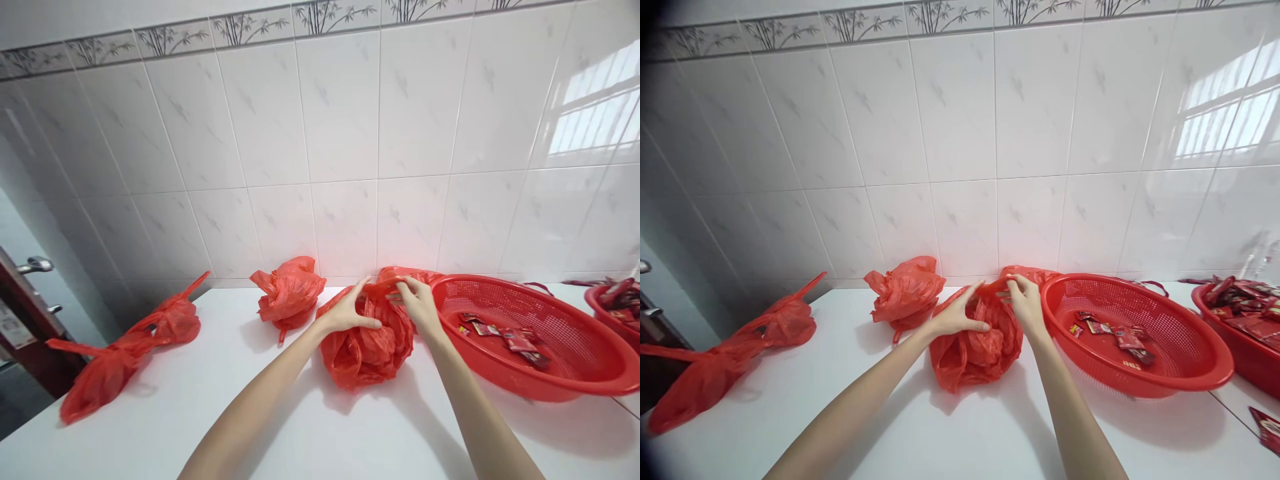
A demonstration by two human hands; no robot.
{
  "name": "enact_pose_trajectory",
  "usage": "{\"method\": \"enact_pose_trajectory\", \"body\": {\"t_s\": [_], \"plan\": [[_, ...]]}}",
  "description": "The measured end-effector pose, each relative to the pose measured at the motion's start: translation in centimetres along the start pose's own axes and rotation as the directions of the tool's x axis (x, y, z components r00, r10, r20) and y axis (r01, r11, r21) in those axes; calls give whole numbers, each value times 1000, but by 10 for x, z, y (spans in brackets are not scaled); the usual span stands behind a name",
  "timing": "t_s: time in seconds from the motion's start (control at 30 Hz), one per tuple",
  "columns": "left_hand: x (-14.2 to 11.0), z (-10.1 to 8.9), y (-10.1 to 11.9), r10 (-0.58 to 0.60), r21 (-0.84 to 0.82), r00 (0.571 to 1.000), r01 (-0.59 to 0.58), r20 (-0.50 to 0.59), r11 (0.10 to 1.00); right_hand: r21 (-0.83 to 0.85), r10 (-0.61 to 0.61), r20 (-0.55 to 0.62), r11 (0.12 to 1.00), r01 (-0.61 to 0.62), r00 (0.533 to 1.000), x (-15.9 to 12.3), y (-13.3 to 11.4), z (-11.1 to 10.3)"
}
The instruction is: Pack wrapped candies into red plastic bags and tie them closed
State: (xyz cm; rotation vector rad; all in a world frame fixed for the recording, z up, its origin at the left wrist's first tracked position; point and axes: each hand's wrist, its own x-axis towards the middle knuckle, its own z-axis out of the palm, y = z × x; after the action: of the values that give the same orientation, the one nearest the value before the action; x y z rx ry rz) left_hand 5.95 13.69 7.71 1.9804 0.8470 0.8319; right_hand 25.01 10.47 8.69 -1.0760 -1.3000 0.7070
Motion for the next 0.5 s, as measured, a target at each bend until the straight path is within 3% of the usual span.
{"method": "enact_pose_trajectory", "body": {"t_s": [0.1,0.27,0.4,0.5], "plan": [[-5,8,-11,10,143,1000,-14,28,990,250,54,-50,967,-40,997,3,-6,-8],[2,9,-29,-1,295,1000,6,-18,955,558,112,-113,829,-31,987,8,-12,-23],[9,4,-42,-20,359,995,54,-97,932,700,109,-175,712,46,978,14,-13,-37],[15,1,-46,-78,448,980,155,-185,880,745,60,-241,651,145,969,15,-17,-46]]}}
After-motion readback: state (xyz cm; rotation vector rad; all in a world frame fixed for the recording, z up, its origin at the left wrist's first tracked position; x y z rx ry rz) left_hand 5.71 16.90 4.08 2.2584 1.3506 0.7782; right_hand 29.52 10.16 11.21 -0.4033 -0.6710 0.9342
